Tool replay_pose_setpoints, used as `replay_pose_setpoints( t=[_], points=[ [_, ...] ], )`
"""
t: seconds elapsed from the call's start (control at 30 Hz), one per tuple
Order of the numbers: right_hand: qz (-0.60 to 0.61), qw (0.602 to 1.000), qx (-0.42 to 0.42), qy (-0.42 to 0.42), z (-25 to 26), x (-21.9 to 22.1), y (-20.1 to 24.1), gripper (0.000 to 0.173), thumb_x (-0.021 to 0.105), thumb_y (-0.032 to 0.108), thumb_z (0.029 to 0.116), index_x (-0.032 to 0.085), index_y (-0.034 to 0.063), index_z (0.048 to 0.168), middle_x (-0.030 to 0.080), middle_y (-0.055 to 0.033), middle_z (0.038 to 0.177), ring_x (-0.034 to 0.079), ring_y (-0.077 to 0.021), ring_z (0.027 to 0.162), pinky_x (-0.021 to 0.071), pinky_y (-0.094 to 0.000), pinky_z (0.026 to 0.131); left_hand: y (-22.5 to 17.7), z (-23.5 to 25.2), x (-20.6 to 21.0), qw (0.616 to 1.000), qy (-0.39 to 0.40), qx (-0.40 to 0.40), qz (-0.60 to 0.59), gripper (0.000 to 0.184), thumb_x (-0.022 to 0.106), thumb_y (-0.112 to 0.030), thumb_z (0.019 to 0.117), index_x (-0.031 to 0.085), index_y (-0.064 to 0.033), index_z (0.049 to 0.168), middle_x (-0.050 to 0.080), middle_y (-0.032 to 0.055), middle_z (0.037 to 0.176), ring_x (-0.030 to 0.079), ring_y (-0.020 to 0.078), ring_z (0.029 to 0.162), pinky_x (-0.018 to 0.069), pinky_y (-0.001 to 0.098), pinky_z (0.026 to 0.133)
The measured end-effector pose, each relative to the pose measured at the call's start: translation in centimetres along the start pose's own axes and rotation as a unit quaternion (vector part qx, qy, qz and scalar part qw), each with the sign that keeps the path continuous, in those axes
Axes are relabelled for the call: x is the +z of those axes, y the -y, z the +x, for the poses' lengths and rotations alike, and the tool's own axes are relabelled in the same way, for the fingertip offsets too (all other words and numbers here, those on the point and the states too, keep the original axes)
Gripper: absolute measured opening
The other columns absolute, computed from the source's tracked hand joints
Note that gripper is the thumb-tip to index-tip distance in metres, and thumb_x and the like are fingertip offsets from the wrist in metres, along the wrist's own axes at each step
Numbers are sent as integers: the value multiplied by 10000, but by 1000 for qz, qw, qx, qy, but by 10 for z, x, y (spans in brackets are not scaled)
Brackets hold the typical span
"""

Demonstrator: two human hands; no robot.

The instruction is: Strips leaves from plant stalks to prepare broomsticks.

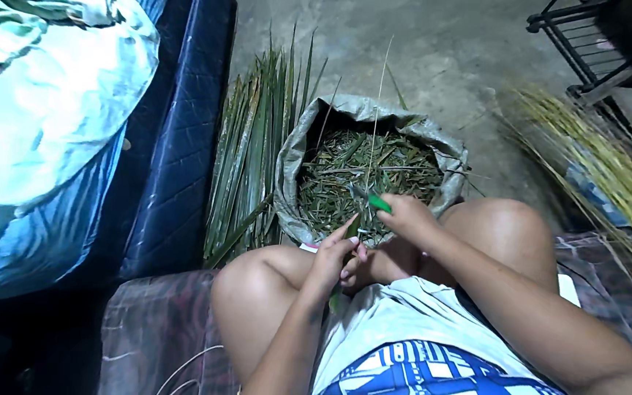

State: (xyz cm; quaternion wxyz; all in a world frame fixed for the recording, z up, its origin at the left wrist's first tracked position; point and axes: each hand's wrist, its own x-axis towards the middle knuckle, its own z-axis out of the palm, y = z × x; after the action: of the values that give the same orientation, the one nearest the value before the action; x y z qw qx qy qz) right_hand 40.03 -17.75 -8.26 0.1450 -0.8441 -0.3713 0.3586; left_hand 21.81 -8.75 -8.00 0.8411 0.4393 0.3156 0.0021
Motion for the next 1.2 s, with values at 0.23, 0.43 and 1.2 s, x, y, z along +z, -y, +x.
replay_pose_setpoints(
  t=[0.23, 0.43, 1.2],
  points=[
    [56, 991, 93, -81, 24, -14, -23, 285, 540, 276, 1074, 671, 24, 1100, 679, -229, 945, 669, -417, 909, 503, -634, 782, 1, -3, -1, 1000, 27, 6, 0, 543, 310, -64, 1056, 283, -60, 1599, 551, 8, 682, 359, 20, 380, 330, 163, 345],
    [238, 971, -3, -13, 12, 6, -14, 355, 559, 350, 1083, 642, 20, 1185, 597, -101, 887, 546, -186, 745, 482, -400, 722, 4, -1, 6, 987, -33, 21, 154, 536, 395, -55, 1074, 316, -76, 1603, 619, 12, 741, 374, 34, 414, 339, 194, 384],
    [-108, 993, 14, 46, -11, 16, 29, 356, 494, 280, 1088, 608, 11, 1290, 695, -252, 1184, 665, -443, 1147, 489, -629, 941, 12, 10, 8, 909, -158, 30, 384, 490, 338, -85, 1086, 364, -35, 1573, 648, 49, 843, 501, 91, 581, 434, 276, 551]
  ],
)
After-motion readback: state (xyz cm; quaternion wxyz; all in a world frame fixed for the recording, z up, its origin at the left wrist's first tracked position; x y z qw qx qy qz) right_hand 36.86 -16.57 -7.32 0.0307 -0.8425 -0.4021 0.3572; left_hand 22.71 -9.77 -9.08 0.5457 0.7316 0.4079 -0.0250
